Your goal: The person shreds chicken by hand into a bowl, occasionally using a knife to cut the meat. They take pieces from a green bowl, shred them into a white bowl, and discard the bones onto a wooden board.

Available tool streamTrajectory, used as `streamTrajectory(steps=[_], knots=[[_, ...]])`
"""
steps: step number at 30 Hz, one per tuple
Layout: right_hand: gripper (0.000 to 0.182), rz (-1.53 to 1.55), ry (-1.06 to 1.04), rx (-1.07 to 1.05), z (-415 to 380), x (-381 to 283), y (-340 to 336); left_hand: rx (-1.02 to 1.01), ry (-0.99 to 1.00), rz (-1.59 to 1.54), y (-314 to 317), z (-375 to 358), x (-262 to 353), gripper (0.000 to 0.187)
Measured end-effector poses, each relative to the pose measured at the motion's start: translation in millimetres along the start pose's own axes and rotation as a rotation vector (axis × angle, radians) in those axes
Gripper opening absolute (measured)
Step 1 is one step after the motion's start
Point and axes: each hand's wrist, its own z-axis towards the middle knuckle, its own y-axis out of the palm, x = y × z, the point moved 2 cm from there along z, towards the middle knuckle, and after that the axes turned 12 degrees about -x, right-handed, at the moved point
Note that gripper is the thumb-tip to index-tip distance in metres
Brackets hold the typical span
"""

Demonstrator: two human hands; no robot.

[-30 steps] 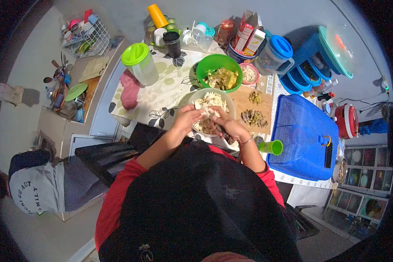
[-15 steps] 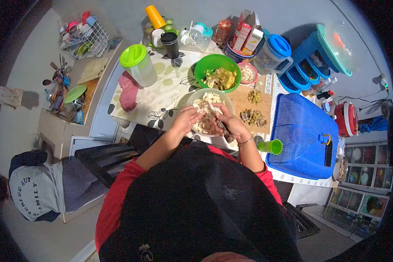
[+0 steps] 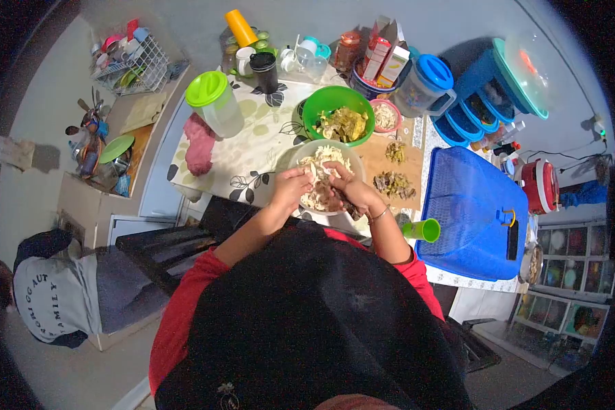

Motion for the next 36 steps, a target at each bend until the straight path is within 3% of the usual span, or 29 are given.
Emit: streamTrajectory(steps=[4, 5, 16, 19, 22, 23, 27, 31, 34, 36], knots=[[0.029, -0.146, -0.028, -0.054, -6.1, -4.2, 16.5, 0.051, 0.026, -0.004, 4.4, -4.0, 3.9, 0.008], [0.028, -0.013, -0.041, -0.062, -10.2, -7.7, 18.7, 0.071, 0.023, -0.001, 6.7, -4.2, 6.9, 0.008], [0.026, 0.213, -0.009, -0.116, -8.0, -1.2, 11.8, -0.069, -0.045, -0.033, 0.4, -0.1, 2.5, 0.015], [0.029, 0.302, -0.104, -0.195, -17.0, -7.6, 15.4, -0.045, -0.053, 0.001, 0.4, -1.5, 8.8, 0.017], [0.032, -0.009, -0.034, 0.044, -14.3, -10.0, 25.1, 0.007, -0.033, -0.033, 4.6, -6.8, 13.1, 0.016], [0.033, -0.094, -0.005, 0.012, -8.0, 2.3, 24.2, 0.037, -0.038, -0.048, 4.9, -6.3, 12.7, 0.017], [0.036, 0.022, -0.086, 0.136, -2.9, 5.1, 10.5, 0.109, -0.036, -0.122, 8.8, -8.8, 13.4, 0.020], [0.031, -0.014, 0.010, 0.003, -5.6, 12.8, 21.1, 0.078, -0.027, -0.134, 5.6, -6.1, 6.5, 0.020], [0.031, 0.111, -0.030, 0.114, -6.3, 4.4, 10.9, 0.094, -0.038, -0.221, 2.5, 0.7, 5.5, 0.016], [0.029, 0.019, -0.023, 0.049, -6.1, 7.8, 13.5, 0.077, -0.024, -0.179, 3.7, -1.6, 6.4, 0.015]])
